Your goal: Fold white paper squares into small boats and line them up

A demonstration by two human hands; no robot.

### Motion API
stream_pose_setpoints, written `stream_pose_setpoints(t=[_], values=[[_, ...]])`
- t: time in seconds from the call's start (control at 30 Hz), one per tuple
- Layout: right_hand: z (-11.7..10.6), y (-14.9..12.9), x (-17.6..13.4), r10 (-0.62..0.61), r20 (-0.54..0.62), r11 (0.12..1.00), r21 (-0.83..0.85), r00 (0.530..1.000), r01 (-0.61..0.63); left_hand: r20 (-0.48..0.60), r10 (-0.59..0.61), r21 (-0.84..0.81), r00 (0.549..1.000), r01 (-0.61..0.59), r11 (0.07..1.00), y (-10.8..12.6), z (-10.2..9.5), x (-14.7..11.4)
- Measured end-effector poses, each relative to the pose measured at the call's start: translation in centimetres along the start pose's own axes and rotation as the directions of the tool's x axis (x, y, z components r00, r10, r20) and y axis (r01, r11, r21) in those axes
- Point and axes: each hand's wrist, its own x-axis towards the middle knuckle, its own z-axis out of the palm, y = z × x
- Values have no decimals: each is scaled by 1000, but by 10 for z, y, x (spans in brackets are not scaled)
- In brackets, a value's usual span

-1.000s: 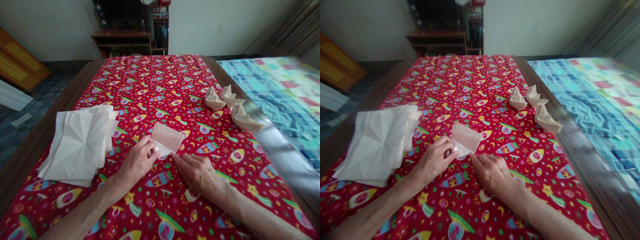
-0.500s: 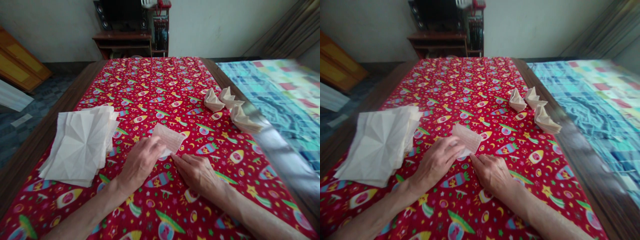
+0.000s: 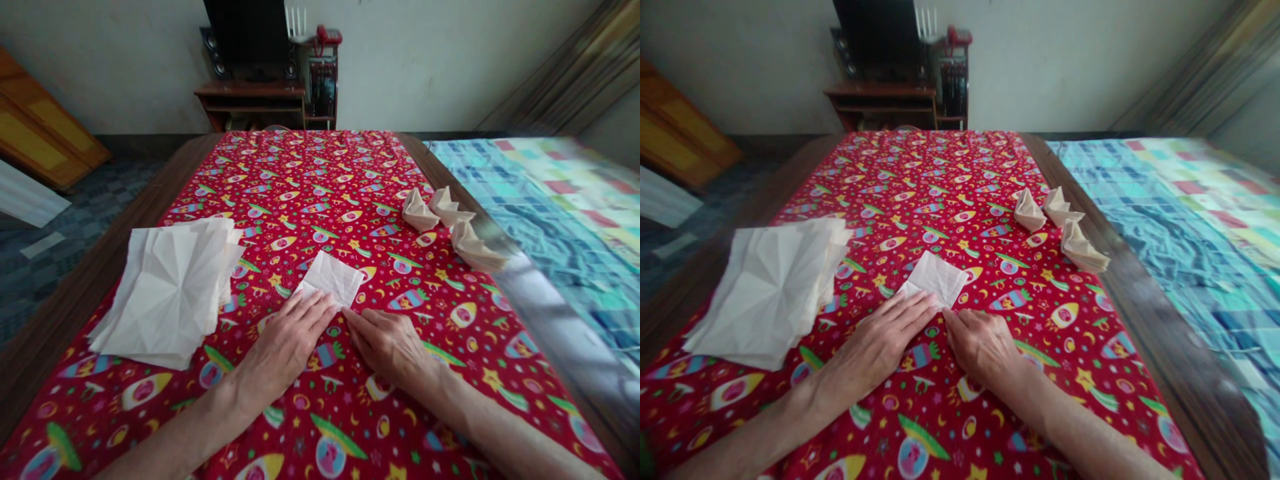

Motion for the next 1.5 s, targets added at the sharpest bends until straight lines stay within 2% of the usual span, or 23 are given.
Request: stream_pose_setpoints(t=[0.27, 0.4, 0.53, 0.6, 0.8, 0.97, 1.1, 1.2, 1.3, 1.43, 1.5], values=[[3, 3, -5, 16, -17, 998, -60, 1000, -17, 0, -85, 30, 996, 85, 996, -5, 0, -16], [-3, -2, -1, -12, 60, 992, -128, 998, 20, 12, -84, 36, 996, 83, 996, -5, -1, -17], [-7, -8, 3, 31, 146, 986, -169, 989, -6, 23, -93, 37, 995, 92, 995, -4, -5, -16], [-7, -8, 3, 44, 148, 984, -180, 988, -17, 9, -97, 43, 995, 97, 994, -5, -6, -18], [-1, 0, -2, 55, 47, 981, -188, 997, -45, -37, -71, 94, 997, 75, 993, -13, -8, -37], [-4, 0, 2, 67, 36, 990, -124, 997, -62, -95, -58, 122, 994, 70, 990, -15, -7, -43], [-8, 9, 21, 165, -112, 984, -52, 980, -172, -131, -32, 102, 991, 45, 994, -9, -8, -36], [-5, 28, 37, 152, -184, 985, -51, 971, -164, -174, -25, 97, 984, 43, 994, -6, -10, -30], [2, 46, 48, 146, -141, 989, 5, 979, -147, -208, -62, 83, 976, 81, 993, -4, -9, -26], [6, 56, 50, 273, 86, 933, 219, 958, -286, -215, -90, 52, 973, 103, 993, -3, -4, -22], [5, 54, 47, 337, 106, 876, 328, 936, -353, -199, -77, 53, 977, 90, 995, -4, -4, -19]])
